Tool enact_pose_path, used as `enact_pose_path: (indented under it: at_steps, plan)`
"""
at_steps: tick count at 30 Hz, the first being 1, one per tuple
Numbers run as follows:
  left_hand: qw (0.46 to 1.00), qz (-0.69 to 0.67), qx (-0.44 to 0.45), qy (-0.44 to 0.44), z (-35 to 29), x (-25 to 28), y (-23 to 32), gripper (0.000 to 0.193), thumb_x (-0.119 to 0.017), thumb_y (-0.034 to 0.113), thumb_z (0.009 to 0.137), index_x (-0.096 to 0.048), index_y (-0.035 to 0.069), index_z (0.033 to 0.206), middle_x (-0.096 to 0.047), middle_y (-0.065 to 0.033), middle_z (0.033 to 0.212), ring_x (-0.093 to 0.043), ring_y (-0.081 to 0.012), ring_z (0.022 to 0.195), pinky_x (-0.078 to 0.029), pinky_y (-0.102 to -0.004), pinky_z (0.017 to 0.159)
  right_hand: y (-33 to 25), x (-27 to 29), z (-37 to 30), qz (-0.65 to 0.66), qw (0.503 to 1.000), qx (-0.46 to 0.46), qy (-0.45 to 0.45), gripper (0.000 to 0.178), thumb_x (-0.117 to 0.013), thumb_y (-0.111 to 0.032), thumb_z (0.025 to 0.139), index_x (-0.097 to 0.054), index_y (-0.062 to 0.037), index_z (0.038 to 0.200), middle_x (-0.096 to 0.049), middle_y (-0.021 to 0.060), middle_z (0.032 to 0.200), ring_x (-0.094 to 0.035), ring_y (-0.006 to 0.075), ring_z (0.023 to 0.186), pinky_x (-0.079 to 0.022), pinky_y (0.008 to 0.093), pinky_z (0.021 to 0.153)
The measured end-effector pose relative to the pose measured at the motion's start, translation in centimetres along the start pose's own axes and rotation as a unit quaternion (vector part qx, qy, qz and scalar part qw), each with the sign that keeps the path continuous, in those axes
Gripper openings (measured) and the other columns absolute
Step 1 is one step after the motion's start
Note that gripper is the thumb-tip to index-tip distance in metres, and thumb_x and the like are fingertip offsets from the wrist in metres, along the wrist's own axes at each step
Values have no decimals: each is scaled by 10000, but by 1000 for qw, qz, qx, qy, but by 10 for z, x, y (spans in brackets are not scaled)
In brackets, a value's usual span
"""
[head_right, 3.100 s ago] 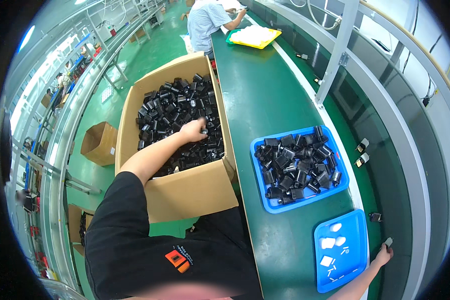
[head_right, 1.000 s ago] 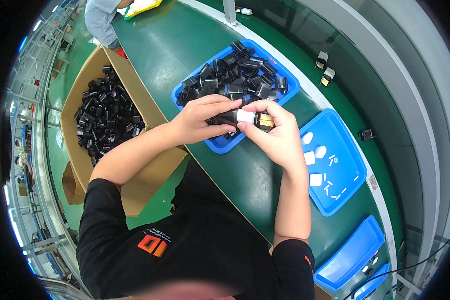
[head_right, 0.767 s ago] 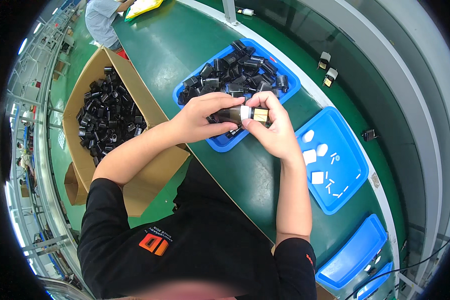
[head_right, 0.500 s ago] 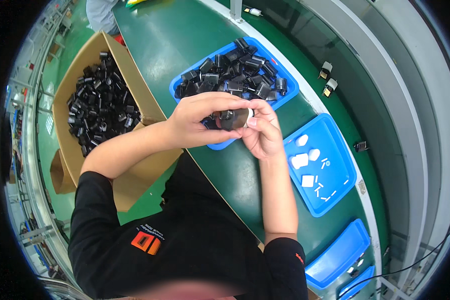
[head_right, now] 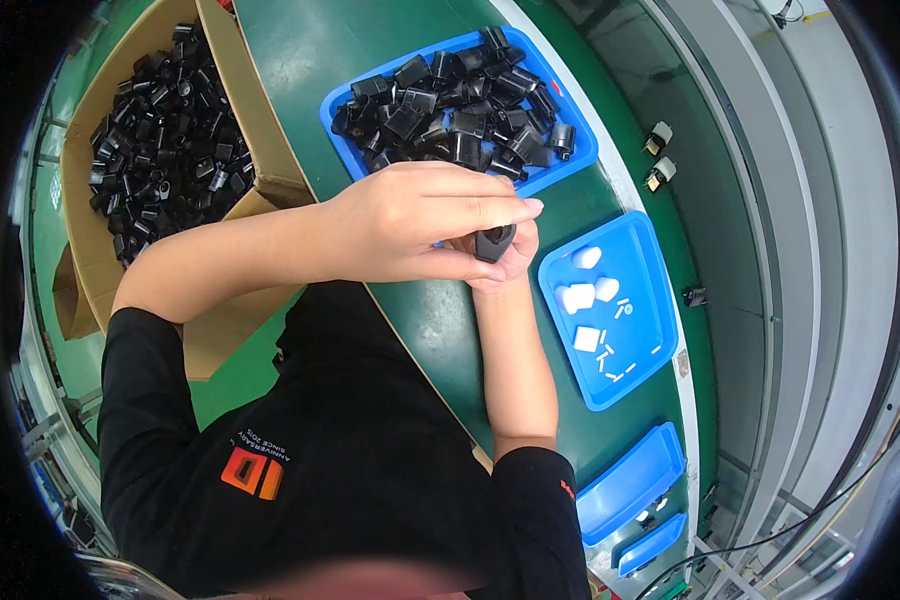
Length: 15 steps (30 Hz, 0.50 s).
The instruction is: The person assembles black plastic housings by hand, inserting small white plastic inserts into them.
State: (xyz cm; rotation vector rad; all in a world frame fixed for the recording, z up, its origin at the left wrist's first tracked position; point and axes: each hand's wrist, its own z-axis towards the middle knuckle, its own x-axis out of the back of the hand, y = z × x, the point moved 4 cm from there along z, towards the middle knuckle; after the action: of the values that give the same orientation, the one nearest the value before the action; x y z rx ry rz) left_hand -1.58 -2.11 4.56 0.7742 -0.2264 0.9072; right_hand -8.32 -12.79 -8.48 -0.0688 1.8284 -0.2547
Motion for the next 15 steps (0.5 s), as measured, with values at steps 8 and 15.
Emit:
enact_pose_path:
  at_steps: [8, 15]
  plan:
    - [1000, 18, -4, 8, 1, -4, 1, 508, -780, 231, 793, -628, 8, 1223, -672, -141, 1071, -669, -291, 946, -560, -357, 811, -2, 27, 9, -49, 989, -3, -136, 534, -751, -407, 754, -588, -120, 1174, -640, 114, 1142, -651, 269, 1046, -550, 410, 901]
    - [1000, 4, 6, 4, 0, -4, 1, 512, -787, 238, 785, -635, 3, 1213, -676, -148, 1053, -673, -291, 930, -562, -358, 805, -6, 14, 7, -94, 985, 21, -141, 497, -763, -435, 753, -592, -126, 1102, -633, 95, 1107, -649, 248, 1030, -555, 389, 880]
